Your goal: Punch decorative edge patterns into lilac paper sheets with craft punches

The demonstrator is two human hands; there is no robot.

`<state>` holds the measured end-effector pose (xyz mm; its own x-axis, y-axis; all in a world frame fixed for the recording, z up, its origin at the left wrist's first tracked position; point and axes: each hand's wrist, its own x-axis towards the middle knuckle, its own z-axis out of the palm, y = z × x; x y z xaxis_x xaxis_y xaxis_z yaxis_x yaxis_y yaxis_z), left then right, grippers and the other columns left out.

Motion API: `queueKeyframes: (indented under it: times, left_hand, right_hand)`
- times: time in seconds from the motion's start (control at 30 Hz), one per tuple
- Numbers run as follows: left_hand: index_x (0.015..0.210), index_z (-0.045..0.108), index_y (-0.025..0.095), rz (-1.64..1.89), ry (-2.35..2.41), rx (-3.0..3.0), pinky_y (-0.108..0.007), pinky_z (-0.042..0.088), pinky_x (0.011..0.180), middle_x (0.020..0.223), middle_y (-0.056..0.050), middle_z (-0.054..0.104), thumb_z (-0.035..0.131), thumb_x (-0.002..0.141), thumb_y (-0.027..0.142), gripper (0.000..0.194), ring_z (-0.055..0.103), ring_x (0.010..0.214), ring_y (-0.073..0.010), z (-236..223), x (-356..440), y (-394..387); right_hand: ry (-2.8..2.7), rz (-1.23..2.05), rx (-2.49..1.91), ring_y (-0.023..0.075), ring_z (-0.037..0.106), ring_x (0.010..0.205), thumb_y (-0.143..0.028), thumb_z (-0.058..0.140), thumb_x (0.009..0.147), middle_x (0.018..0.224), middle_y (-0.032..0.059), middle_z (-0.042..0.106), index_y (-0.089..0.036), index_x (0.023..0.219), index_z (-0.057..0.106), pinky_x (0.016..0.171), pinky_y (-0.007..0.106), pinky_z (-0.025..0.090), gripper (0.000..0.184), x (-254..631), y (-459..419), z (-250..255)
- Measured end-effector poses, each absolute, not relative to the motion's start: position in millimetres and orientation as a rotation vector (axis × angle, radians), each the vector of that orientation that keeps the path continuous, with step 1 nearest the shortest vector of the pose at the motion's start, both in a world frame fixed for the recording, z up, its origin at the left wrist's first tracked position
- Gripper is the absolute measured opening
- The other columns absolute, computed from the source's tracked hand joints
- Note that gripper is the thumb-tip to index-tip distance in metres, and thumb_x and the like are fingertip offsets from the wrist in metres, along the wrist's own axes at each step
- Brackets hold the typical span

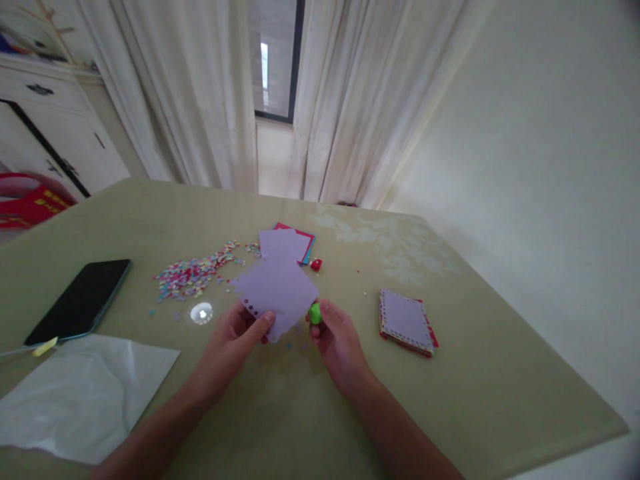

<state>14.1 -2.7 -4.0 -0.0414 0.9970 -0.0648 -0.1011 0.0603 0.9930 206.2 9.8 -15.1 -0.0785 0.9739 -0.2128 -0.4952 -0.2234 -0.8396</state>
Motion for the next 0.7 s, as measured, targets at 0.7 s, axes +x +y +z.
queueKeyframes:
  times: [0.7]
  left_hand:
    - [0.093, 0.067, 0.019, 1.088, 1.149, 1.2, -0.025, 0.048, 0.049, 0.07, 0.002, 0.061, 0.079, 0.083, 0.051, 0.036, 0.057, 0.058, -0.0155, 5.4, -8.6, 5.4]
  right_hand:
    - [-0.488, 1.732, -0.855, 0.0118, 0.049, 0.058, -0.051, 0.095, 0.071, 0.075, 0.0002, 0.065, -0.02, 0.093, 0.073, 0.053, 0.025, 0.041, 0.044, 217.0, 12.5, -14.4]
